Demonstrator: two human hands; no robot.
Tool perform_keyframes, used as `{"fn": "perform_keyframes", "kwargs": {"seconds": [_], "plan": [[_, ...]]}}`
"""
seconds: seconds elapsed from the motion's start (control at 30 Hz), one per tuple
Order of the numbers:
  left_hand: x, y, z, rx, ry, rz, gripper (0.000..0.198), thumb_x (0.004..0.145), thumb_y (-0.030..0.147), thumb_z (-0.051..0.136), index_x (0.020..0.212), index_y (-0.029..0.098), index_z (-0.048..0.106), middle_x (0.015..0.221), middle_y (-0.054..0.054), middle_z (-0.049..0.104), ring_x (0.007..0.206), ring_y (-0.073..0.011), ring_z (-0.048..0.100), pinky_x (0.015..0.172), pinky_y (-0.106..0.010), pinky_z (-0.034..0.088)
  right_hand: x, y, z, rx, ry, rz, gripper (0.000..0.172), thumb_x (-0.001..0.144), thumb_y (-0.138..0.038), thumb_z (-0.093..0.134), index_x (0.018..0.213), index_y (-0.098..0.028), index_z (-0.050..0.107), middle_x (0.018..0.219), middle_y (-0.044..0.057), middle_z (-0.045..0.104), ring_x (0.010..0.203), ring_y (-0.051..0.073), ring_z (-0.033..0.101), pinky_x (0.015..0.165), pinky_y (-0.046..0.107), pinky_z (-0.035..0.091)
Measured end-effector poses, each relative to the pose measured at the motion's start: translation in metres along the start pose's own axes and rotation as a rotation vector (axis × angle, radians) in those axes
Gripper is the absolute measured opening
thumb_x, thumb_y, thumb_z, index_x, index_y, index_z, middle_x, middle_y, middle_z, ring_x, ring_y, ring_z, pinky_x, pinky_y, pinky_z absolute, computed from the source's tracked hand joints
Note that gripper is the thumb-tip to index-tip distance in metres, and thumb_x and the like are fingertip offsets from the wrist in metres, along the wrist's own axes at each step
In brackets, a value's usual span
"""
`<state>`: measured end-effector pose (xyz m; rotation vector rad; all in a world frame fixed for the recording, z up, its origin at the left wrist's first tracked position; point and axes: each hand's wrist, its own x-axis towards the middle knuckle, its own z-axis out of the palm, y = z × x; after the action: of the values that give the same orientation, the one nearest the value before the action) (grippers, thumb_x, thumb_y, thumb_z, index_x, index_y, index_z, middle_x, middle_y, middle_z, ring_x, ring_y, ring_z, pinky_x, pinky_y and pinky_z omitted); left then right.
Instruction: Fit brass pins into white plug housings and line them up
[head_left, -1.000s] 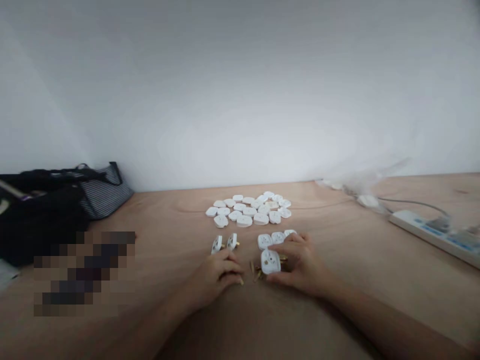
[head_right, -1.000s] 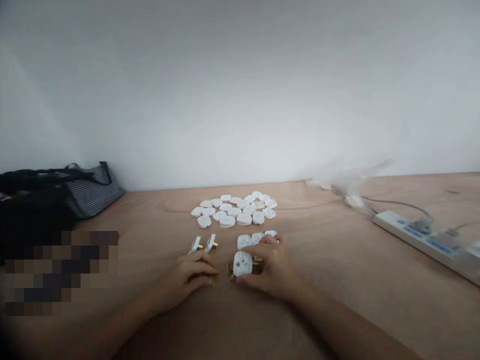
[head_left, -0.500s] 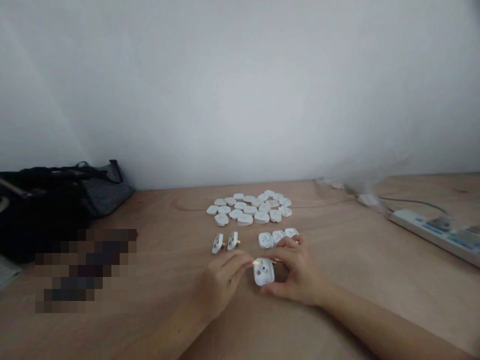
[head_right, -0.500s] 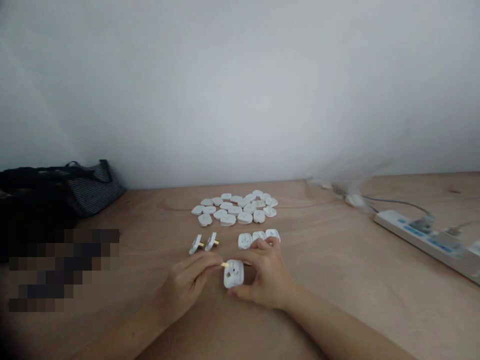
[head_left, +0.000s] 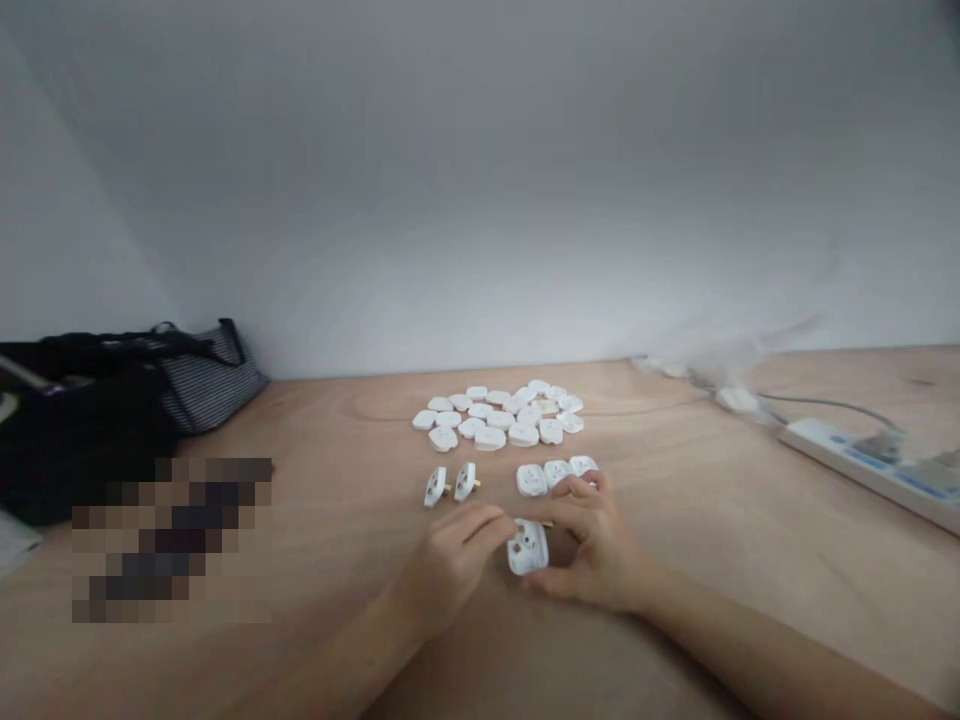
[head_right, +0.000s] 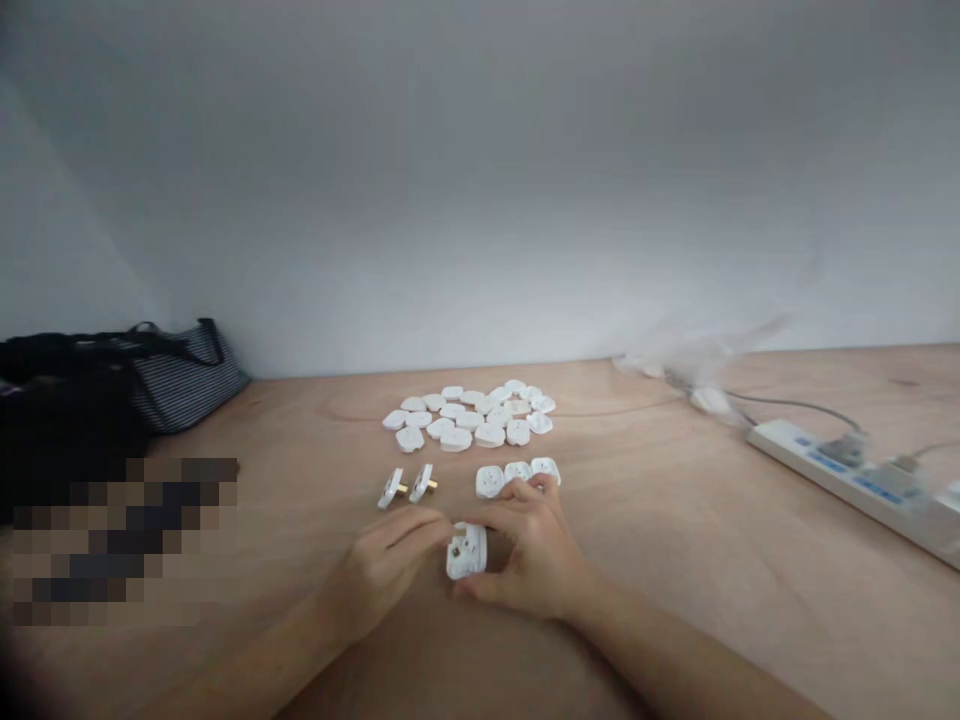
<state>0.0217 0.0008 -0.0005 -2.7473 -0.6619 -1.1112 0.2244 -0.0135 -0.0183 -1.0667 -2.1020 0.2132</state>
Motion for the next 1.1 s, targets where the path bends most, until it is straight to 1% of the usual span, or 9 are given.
{"fn": "perform_keyframes", "kwargs": {"seconds": [0.1, 0.33, 0.53, 0.63, 0.7, 0.77, 0.9, 1.03, 1.1], "plan": [[0.001, 0.001, -0.002, 0.034, 0.004, 0.028, 0.033, 0.096, 0.016, 0.031, 0.087, 0.014, 0.062, 0.081, -0.007, 0.067, 0.074, -0.0157, 0.064, 0.069, -0.025, 0.052, 0.001, -0.001, -0.001, -0.006, -0.014, -0.003, 0.053, 0.056, -0.049, 0.078, 0.105, -0.032, 0.065, 0.087, 0.000, 0.066, 0.086, 0.022, 0.055, 0.084, 0.040, 0.026], [0.001, 0.001, -0.002, 0.036, -0.072, -0.007, 0.033, 0.095, 0.015, 0.031, 0.090, 0.016, 0.063, 0.083, -0.007, 0.066, 0.077, -0.0164, 0.063, 0.072, -0.026, 0.052, 0.000, -0.001, 0.000, 0.007, 0.006, -0.017, 0.052, 0.055, -0.048, 0.079, 0.102, -0.031, 0.066, 0.086, 0.001, 0.066, 0.085, 0.022, 0.055, 0.085, 0.040, 0.026], [0.001, 0.000, 0.000, 0.024, -0.136, 0.074, 0.033, 0.097, 0.017, 0.030, 0.091, 0.014, 0.063, 0.082, -0.007, 0.065, 0.074, -0.0168, 0.062, 0.069, -0.026, 0.051, 0.000, 0.001, 0.001, -0.017, 0.004, -0.071, 0.049, 0.056, -0.050, 0.077, 0.099, -0.028, 0.067, 0.082, 0.001, 0.065, 0.082, 0.022, 0.056, 0.085, 0.042, 0.025], [0.001, -0.002, 0.001, -0.064, -0.037, -0.045, 0.023, 0.096, 0.022, 0.041, 0.090, 0.016, 0.063, 0.079, -0.005, 0.065, 0.074, -0.0155, 0.062, 0.071, -0.025, 0.051, 0.000, 0.001, 0.000, -0.007, 0.022, -0.049, 0.051, 0.056, -0.050, 0.077, 0.101, -0.030, 0.067, 0.083, 0.001, 0.066, 0.083, 0.021, 0.056, 0.086, 0.041, 0.026], [0.000, -0.003, 0.002, -0.125, 0.056, -0.146, 0.016, 0.091, 0.026, 0.052, 0.084, 0.017, 0.063, 0.079, -0.004, 0.065, 0.074, -0.0151, 0.062, 0.071, -0.025, 0.051, 0.000, 0.001, 0.000, 0.003, 0.031, -0.035, 0.052, 0.056, -0.050, 0.078, 0.103, -0.031, 0.066, 0.085, 0.001, 0.066, 0.084, 0.022, 0.056, 0.086, 0.041, 0.026], [0.000, -0.004, 0.004, -0.173, 0.099, -0.195, 0.016, 0.087, 0.028, 0.058, 0.079, 0.017, 0.065, 0.079, -0.004, 0.064, 0.074, -0.0152, 0.062, 0.069, -0.025, 0.052, 0.000, 0.002, 0.000, 0.010, 0.025, -0.028, 0.052, 0.056, -0.051, 0.078, 0.102, -0.030, 0.067, 0.085, 0.001, 0.066, 0.085, 0.022, 0.056, 0.087, 0.041, 0.026], [0.000, -0.001, 0.005, -0.221, 0.078, -0.236, 0.014, 0.087, 0.025, 0.059, 0.079, 0.017, 0.067, 0.077, -0.005, 0.063, 0.073, -0.0157, 0.061, 0.067, -0.025, 0.051, 0.000, 0.004, 0.001, 0.003, -0.010, -0.053, 0.053, 0.056, -0.056, 0.077, 0.101, -0.029, 0.068, 0.085, 0.002, 0.066, 0.086, 0.022, 0.056, 0.087, 0.041, 0.027], [0.000, 0.004, 0.009, -0.249, 0.058, -0.258, 0.015, 0.087, 0.023, 0.057, 0.077, 0.017, 0.067, 0.074, -0.003, 0.061, 0.068, -0.0138, 0.060, 0.064, -0.023, 0.049, -0.001, 0.003, 0.002, -0.004, -0.004, -0.093, 0.051, 0.057, -0.056, 0.077, 0.100, -0.029, 0.067, 0.084, 0.001, 0.066, 0.085, 0.021, 0.057, 0.087, 0.040, 0.028], [0.000, 0.005, 0.011, -0.245, 0.078, -0.316, 0.014, 0.085, 0.026, 0.061, 0.075, 0.018, 0.066, 0.071, -0.002, 0.060, 0.067, -0.0136, 0.059, 0.063, -0.023, 0.048, -0.001, 0.002, 0.002, -0.002, 0.007, -0.095, 0.051, 0.057, -0.055, 0.077, 0.100, -0.029, 0.067, 0.083, 0.001, 0.066, 0.084, 0.021, 0.057, 0.087, 0.040, 0.028]]}}
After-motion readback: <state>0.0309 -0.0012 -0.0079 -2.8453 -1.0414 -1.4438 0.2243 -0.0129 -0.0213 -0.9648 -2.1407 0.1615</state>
